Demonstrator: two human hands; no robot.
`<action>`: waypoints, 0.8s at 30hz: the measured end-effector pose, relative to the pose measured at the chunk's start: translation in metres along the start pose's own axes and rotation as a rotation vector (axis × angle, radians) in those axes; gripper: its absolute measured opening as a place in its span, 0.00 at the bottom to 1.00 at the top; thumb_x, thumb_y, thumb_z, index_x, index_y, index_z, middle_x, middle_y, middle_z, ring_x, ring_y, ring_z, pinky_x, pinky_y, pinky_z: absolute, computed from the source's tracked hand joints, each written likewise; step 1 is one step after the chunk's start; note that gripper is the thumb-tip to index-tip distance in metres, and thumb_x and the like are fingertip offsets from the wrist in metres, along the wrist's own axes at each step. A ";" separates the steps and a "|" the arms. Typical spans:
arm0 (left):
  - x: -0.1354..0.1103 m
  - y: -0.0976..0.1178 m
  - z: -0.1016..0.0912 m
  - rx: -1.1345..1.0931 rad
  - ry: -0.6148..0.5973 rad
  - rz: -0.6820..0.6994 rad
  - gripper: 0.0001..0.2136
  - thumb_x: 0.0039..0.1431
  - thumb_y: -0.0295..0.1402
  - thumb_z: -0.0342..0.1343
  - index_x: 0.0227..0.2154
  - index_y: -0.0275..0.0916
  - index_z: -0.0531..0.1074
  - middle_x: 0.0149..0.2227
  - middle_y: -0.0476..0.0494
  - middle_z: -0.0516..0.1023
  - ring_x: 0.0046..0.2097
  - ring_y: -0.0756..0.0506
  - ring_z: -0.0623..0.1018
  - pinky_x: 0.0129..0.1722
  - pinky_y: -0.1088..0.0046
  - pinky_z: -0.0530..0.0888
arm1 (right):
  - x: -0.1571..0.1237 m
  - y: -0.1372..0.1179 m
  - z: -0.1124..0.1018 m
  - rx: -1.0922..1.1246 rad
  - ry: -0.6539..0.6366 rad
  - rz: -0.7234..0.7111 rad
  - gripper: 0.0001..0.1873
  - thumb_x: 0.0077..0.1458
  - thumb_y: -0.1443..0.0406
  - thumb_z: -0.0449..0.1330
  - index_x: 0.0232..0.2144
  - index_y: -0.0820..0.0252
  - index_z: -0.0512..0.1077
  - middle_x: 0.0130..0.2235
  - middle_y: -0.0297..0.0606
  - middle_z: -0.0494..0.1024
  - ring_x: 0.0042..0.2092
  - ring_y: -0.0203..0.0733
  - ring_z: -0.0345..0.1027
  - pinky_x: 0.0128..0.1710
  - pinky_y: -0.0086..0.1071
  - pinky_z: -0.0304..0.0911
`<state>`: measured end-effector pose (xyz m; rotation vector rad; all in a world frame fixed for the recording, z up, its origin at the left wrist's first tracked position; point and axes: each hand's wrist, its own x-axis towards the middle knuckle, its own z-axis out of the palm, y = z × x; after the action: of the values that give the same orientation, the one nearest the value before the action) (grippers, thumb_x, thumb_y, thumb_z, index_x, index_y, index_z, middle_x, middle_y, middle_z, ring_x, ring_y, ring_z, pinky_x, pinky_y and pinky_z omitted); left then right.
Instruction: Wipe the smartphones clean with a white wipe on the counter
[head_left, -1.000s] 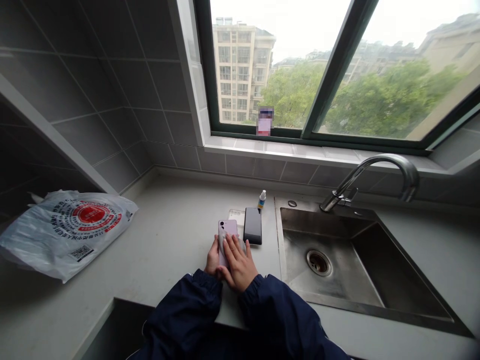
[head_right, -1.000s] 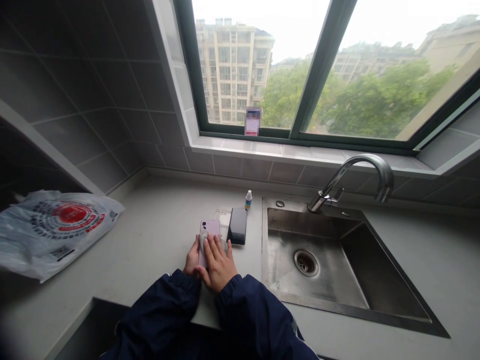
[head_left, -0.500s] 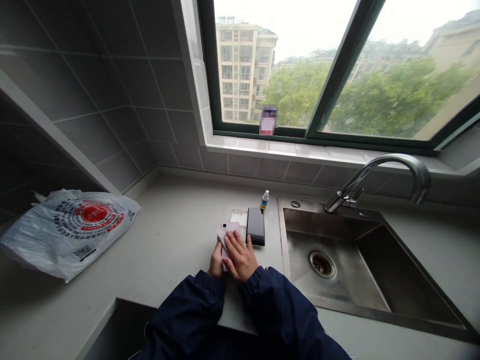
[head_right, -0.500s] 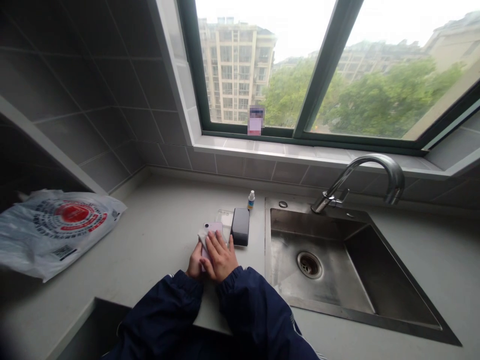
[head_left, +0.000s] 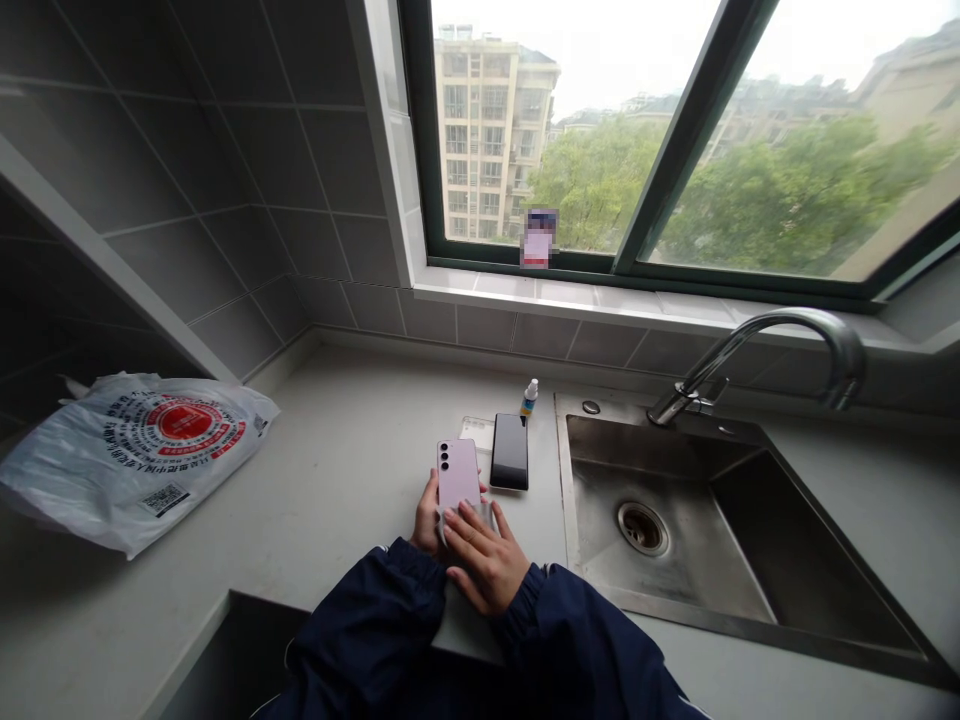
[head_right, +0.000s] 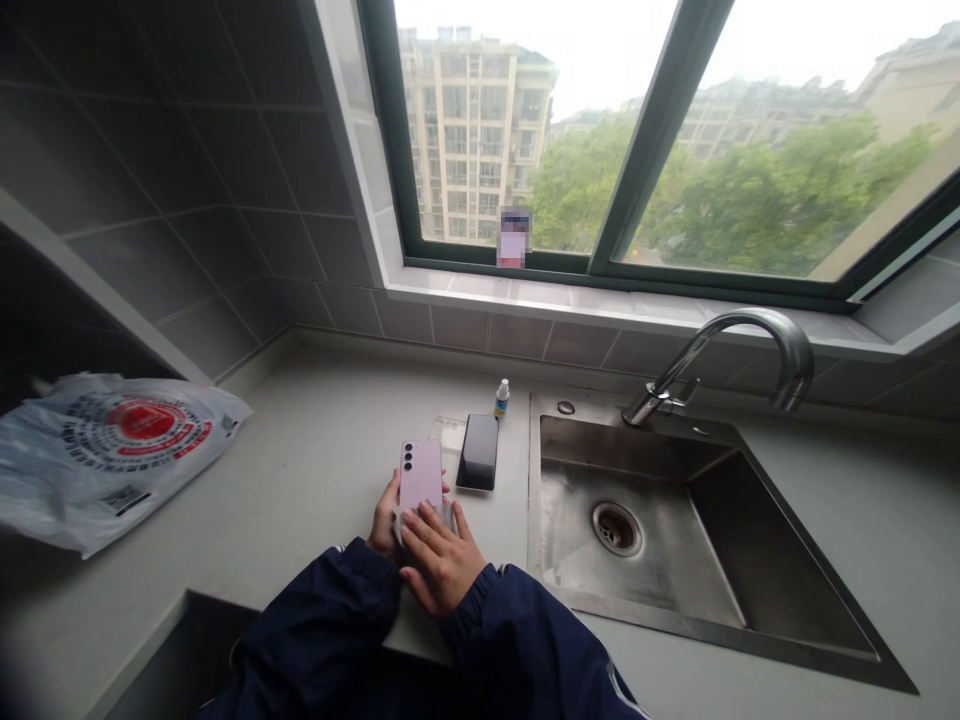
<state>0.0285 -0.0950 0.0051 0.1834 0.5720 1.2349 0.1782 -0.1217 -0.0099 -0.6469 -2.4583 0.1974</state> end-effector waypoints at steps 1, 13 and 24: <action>0.000 0.000 0.001 0.003 -0.006 -0.011 0.29 0.64 0.50 0.43 0.54 0.29 0.68 0.41 0.31 0.80 0.42 0.38 0.80 0.47 0.60 0.73 | -0.002 0.000 -0.002 -0.016 -0.018 -0.001 0.28 0.62 0.62 0.52 0.63 0.62 0.58 0.64 0.43 0.61 0.68 0.51 0.43 0.67 0.54 0.25; 0.007 -0.009 -0.001 -0.095 0.042 0.079 0.25 0.67 0.43 0.43 0.58 0.30 0.66 0.52 0.33 0.77 0.59 0.38 0.71 0.62 0.61 0.61 | 0.023 0.018 -0.013 -0.163 -0.036 0.217 0.34 0.64 0.59 0.50 0.67 0.64 0.47 0.68 0.47 0.50 0.69 0.53 0.40 0.66 0.55 0.31; 0.016 -0.018 -0.022 0.001 0.007 0.172 0.25 0.66 0.40 0.44 0.62 0.34 0.61 0.59 0.36 0.70 0.66 0.39 0.59 0.66 0.60 0.54 | 0.084 0.023 -0.016 -0.117 0.041 0.338 0.30 0.64 0.58 0.49 0.64 0.68 0.56 0.65 0.49 0.57 0.68 0.57 0.43 0.64 0.59 0.40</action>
<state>0.0360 -0.0903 -0.0261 0.2328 0.5723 1.4020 0.1368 -0.0602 0.0388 -1.1057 -2.3202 0.1697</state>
